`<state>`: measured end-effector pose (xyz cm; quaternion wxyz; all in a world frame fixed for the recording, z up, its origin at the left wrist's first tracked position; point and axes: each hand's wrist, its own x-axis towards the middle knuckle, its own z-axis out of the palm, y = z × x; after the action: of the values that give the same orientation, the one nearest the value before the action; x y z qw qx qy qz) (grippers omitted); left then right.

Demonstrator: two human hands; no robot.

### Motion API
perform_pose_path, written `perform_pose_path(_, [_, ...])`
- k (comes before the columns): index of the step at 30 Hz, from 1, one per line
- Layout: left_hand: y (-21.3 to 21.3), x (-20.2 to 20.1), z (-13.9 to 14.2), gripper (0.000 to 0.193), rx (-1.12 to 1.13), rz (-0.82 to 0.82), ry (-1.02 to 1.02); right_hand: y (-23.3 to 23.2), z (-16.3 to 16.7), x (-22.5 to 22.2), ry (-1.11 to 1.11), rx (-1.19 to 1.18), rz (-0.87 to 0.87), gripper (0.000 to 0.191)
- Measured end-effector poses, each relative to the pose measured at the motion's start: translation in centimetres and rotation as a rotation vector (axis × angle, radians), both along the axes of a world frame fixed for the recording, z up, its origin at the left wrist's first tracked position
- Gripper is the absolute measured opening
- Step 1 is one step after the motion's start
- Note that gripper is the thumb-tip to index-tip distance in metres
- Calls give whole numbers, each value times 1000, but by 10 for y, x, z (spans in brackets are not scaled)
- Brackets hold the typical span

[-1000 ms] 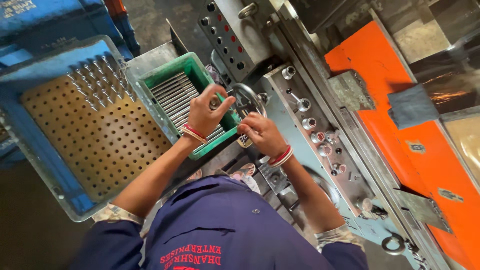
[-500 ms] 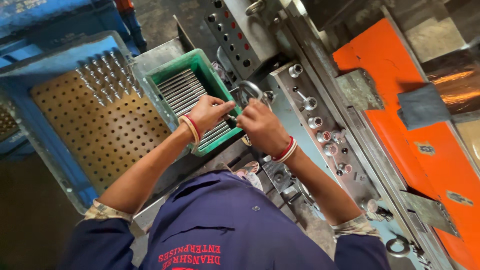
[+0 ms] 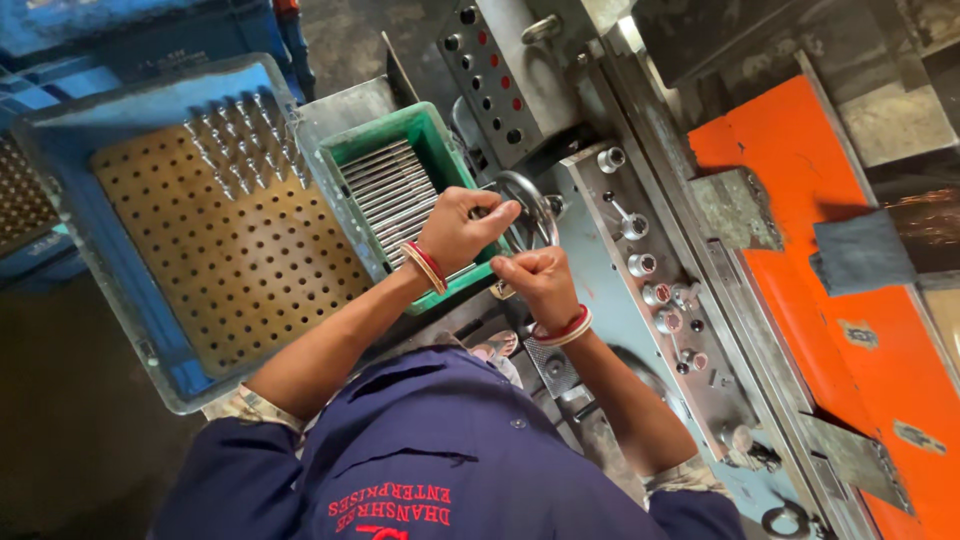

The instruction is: The person repeatedly picks up metal rods from a green tray, inserts them into a machine, and pulls a lever to process them. The processed rods are then placed into a blue tray with holes. This cycle is repeated continuously throughout the video.

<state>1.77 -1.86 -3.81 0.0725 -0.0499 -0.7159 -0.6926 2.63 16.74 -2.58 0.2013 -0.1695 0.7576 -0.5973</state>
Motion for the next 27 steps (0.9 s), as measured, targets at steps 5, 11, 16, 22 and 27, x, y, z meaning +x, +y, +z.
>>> perform_pose_path(5, [-15,-33,-45,17,740,34,-501,16,-7,4,730,137,-213,48])
perform_pose_path(11, [-127,-22,-141,41,1340,-261,-617,136,-69,62,440,462,-583,46])
perform_pose_path(16, [-139,-8,-160,10,959,187,-557,253,-138,176,175,978,-606,47])
perform_pose_path(22, [-66,-90,-67,5,684,59,-376,349,-140,265,29,1123,-1065,18])
perform_pose_path(27, [34,-160,56,11,466,-199,-133,413,-51,263,476,1352,-1262,12])
